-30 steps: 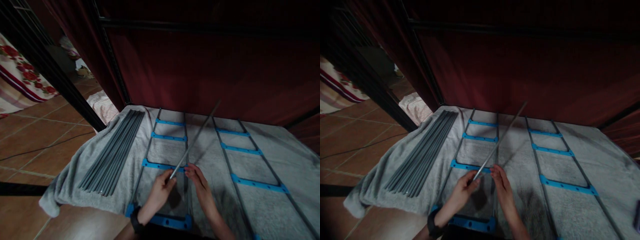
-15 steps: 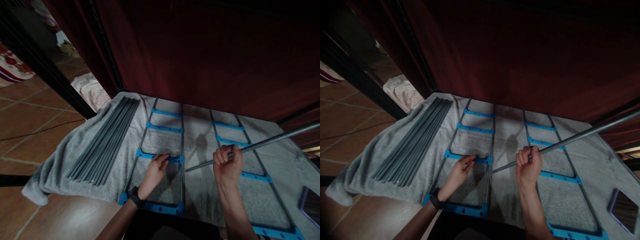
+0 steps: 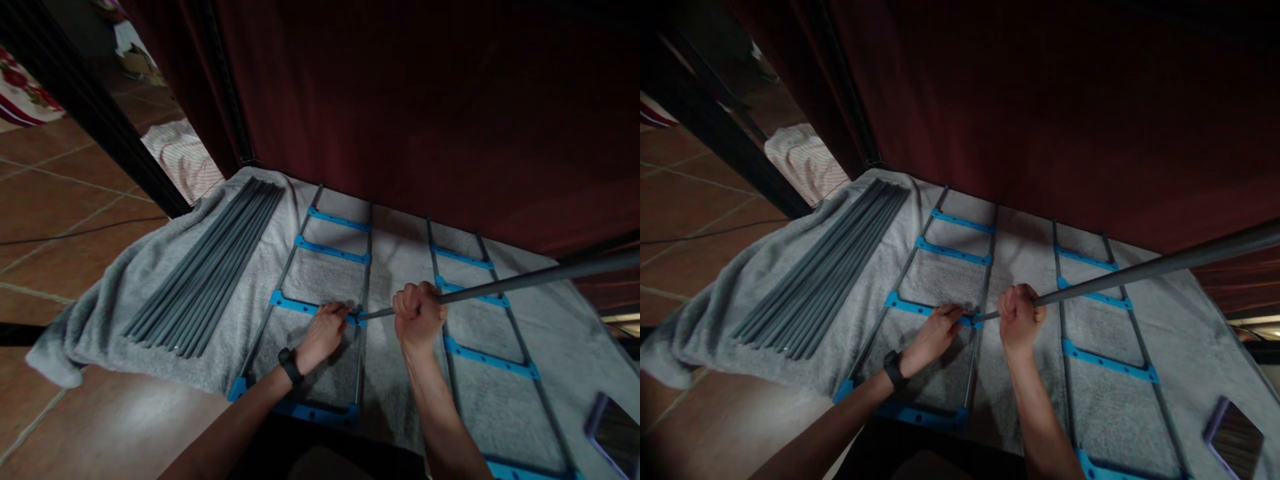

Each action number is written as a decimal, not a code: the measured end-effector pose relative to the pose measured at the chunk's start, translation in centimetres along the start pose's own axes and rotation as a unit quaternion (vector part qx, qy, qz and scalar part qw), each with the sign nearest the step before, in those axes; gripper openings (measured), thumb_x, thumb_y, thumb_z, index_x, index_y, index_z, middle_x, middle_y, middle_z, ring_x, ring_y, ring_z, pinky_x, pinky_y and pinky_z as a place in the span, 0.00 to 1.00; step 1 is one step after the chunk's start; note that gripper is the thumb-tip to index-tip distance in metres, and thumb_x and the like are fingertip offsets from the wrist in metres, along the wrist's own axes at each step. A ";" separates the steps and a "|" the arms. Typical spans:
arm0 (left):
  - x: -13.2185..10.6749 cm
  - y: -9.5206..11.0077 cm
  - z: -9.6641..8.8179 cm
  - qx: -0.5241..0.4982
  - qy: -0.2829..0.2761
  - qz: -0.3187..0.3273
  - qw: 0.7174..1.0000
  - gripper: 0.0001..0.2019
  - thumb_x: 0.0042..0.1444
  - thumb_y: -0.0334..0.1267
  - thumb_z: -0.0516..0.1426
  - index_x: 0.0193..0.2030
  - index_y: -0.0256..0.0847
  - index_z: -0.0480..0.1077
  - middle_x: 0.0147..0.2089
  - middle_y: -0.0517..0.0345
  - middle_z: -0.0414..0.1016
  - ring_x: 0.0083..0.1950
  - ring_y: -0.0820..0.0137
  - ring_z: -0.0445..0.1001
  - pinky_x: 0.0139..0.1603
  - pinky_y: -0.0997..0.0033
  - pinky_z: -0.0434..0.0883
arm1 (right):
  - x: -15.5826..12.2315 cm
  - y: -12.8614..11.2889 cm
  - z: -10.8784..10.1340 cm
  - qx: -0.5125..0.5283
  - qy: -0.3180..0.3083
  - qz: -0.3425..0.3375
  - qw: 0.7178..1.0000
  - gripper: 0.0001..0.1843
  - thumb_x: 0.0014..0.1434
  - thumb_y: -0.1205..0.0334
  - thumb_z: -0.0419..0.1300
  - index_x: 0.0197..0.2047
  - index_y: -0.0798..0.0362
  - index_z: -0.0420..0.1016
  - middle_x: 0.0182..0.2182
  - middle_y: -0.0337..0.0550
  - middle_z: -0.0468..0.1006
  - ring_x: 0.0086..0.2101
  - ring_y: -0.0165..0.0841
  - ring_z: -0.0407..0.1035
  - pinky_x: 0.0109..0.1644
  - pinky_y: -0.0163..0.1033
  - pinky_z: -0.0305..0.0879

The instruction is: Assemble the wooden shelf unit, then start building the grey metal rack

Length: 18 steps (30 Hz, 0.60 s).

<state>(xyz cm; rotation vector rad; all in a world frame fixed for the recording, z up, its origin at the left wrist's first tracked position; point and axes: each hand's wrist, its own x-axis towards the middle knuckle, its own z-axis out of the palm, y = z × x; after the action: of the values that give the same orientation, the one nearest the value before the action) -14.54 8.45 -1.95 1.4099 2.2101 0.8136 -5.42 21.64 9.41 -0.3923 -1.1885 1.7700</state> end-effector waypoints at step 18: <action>1.5 0.1 0.3 0.076 -0.052 0.010 0.996 0.17 0.63 0.33 0.54 0.56 0.46 0.75 0.56 0.52 0.72 0.57 0.57 0.66 0.58 0.55 0.64 | -3.1 -0.1 0.5 -0.049 -0.036 0.004 0.998 0.23 0.59 0.64 0.58 0.17 0.52 0.50 0.14 0.29 0.46 0.16 0.23 0.42 0.20 0.33 0.41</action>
<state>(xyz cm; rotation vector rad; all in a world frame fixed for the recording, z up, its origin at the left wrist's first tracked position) -14.86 9.95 -2.15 1.5107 2.2220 0.5744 -4.07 18.80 9.04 -0.3950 -1.3299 1.7492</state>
